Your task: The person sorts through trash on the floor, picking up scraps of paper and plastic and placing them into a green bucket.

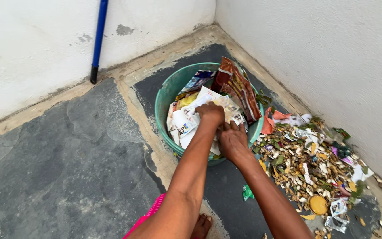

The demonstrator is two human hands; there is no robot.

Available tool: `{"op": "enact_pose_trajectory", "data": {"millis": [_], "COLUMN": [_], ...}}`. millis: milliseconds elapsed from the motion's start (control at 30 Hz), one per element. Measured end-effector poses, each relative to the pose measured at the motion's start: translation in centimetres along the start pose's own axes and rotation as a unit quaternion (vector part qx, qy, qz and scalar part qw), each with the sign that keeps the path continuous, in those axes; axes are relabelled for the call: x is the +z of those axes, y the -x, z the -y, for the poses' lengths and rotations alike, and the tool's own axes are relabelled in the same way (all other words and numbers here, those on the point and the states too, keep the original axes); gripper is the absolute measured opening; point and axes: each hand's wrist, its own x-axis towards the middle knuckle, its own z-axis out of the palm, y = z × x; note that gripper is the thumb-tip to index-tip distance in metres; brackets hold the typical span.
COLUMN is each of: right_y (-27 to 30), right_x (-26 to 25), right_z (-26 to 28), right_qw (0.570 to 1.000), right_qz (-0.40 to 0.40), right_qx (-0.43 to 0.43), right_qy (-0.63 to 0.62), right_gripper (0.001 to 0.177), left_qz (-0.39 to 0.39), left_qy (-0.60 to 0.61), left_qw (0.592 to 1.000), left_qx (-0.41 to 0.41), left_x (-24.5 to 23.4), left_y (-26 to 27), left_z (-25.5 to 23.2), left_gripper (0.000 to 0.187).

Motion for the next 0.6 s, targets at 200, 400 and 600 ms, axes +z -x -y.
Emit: {"op": "enact_pose_trajectory", "data": {"millis": [200, 400, 600], "right_y": [2.6, 5.1, 6.8], "right_x": [-4.8, -8.0, -9.5], "right_z": [-2.8, -6.2, -8.3], "right_qw": [0.965, 0.926, 0.887], "right_qz": [-0.238, -0.316, -0.386], "right_qx": [-0.063, 0.022, 0.031], "right_qy": [-0.087, -0.206, -0.251], "right_gripper": [0.034, 0.023, 0.022], "left_qz": [-0.069, -0.220, -0.249], "left_qy": [0.044, 0.071, 0.091], "left_qw": [0.996, 0.971, 0.955], "left_qx": [0.022, 0.054, 0.130], "left_x": [-5.3, -8.4, -9.1], "left_y": [1.8, 4.2, 5.3], "left_z": [-2.5, -4.9, -10.5], "left_gripper": [0.047, 0.031, 0.020]}}
